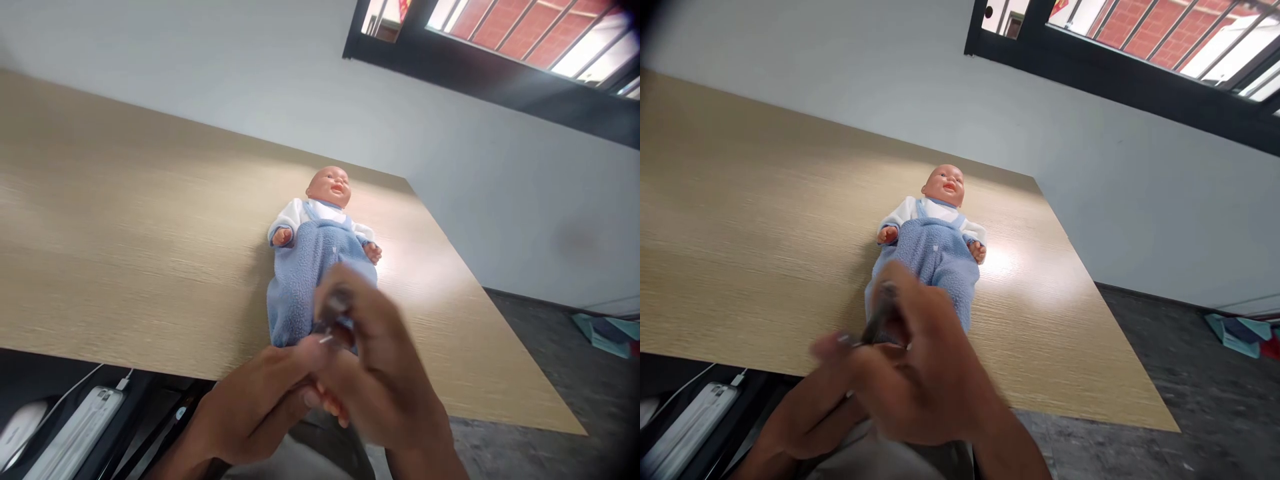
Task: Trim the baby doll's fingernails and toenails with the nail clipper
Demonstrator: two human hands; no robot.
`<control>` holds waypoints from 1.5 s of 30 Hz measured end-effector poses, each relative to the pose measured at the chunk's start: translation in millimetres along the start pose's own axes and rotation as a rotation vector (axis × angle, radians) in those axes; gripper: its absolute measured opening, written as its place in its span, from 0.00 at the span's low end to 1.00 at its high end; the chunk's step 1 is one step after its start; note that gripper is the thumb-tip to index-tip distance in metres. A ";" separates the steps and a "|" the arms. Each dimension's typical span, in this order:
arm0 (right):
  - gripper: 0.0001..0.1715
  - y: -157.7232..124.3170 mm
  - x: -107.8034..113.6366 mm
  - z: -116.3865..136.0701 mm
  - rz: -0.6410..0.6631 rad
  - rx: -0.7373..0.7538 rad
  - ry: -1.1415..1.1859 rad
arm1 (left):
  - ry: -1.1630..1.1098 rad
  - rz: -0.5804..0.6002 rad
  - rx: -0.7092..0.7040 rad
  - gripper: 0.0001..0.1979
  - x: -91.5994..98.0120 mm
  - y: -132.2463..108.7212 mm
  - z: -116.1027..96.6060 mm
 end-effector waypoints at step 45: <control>0.22 -78.3 -3.9 -49.3 -0.593 0.310 -0.047 | 0.288 0.107 -0.188 0.12 -4.3 -11.7 -15.1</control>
Point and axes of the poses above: each hand's wrist, its own y-axis towards the middle knuckle, its own x-axis out of the back of the hand, z = x × y, the point moved 9 cm from there along y, towards the middle knuckle, and after that the axes turned 14 degrees about -y, right-handed, at the moved point
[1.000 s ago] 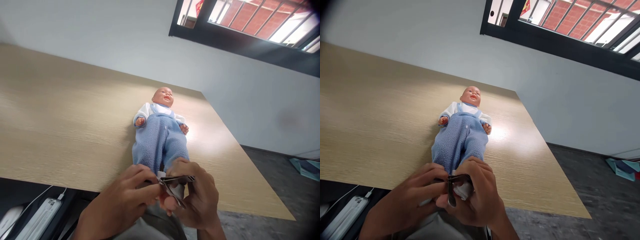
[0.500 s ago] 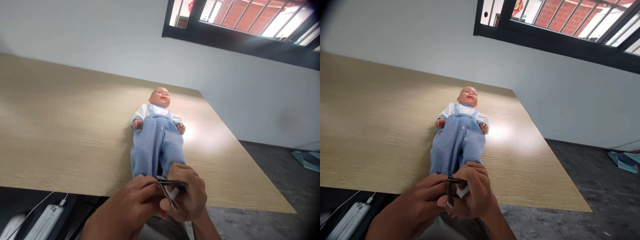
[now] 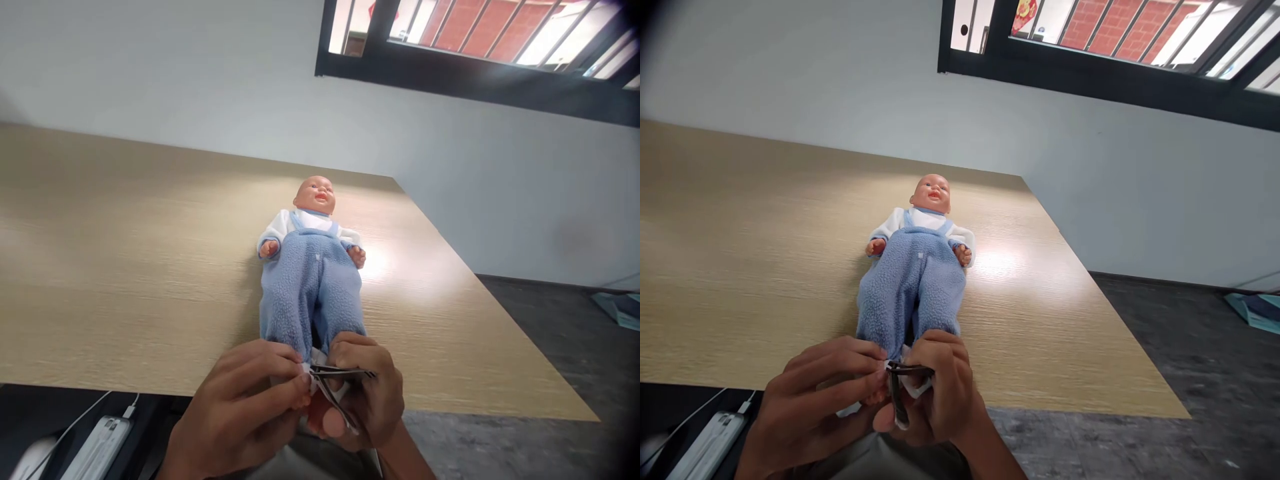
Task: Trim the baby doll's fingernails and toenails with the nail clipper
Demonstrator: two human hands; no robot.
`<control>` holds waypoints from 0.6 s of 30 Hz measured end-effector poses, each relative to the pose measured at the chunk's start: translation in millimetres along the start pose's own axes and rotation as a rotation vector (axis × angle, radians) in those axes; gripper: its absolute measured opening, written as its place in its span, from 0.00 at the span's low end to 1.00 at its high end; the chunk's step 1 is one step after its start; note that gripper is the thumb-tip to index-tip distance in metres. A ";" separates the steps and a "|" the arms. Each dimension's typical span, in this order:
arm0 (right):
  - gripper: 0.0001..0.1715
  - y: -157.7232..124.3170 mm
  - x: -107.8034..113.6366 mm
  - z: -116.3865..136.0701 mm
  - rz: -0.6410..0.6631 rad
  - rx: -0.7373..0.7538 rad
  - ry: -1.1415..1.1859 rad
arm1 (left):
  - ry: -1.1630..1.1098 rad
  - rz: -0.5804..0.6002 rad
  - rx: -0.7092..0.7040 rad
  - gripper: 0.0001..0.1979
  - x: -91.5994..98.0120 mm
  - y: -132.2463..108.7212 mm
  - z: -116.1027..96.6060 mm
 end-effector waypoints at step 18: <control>0.18 4.8 10.1 -0.7 -0.059 -0.281 0.349 | 0.013 -0.167 -0.028 0.06 1.4 7.4 3.7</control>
Point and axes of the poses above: each hand's wrist, its own y-axis towards the middle knuckle, its own x-axis out of the back of the hand, z = x × y, the point moved 9 cm from there along y, towards the middle knuckle, and after that the axes turned 14 degrees about -y, right-handed, at the moved point
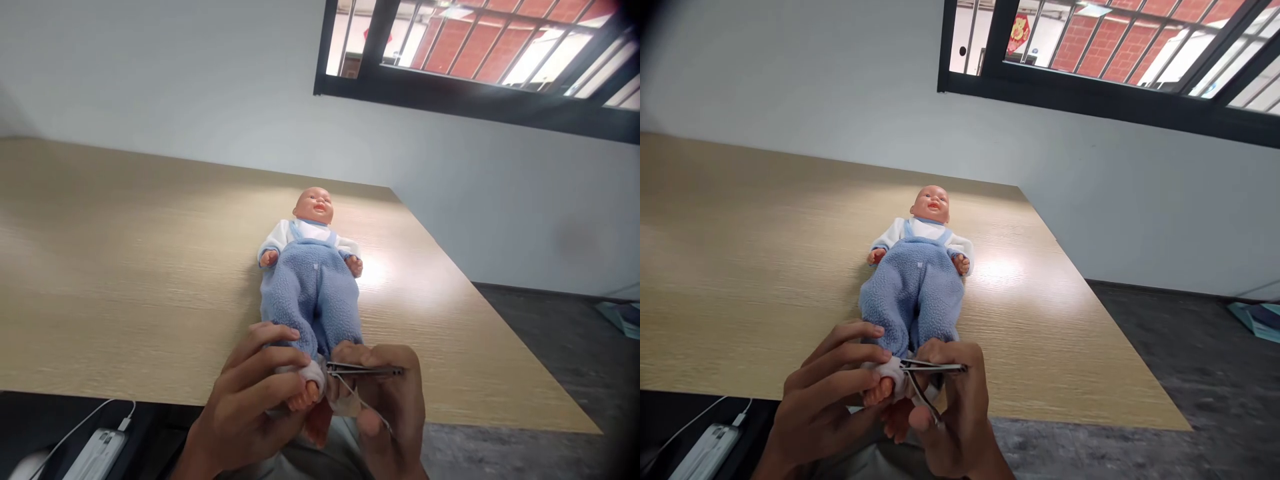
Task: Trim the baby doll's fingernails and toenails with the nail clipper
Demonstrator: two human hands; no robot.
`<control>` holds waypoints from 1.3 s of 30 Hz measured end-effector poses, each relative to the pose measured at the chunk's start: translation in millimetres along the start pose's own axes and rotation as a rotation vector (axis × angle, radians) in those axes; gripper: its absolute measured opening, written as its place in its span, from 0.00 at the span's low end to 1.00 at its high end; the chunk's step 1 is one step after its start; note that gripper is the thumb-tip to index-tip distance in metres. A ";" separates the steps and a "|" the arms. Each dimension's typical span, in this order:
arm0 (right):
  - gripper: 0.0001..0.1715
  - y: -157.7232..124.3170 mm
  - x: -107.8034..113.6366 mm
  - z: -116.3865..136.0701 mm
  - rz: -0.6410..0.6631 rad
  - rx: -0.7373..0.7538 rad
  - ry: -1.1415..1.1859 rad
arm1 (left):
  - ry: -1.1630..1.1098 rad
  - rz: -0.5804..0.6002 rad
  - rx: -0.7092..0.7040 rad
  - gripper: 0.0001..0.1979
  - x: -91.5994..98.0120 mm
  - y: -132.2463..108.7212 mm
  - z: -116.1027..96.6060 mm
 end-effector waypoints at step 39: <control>0.06 8.5 -19.1 57.1 0.617 0.355 -0.712 | -0.090 -0.246 -0.042 0.03 0.1 -0.1 -3.4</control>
Point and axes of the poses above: each hand's wrist, its own y-axis towards the middle knuckle, its own x-axis out of the back of the hand, z = x × y, the point moved 9 cm from there along y, towards the middle knuckle, and after that the axes turned 14 degrees about -y, right-handed, at the moved point
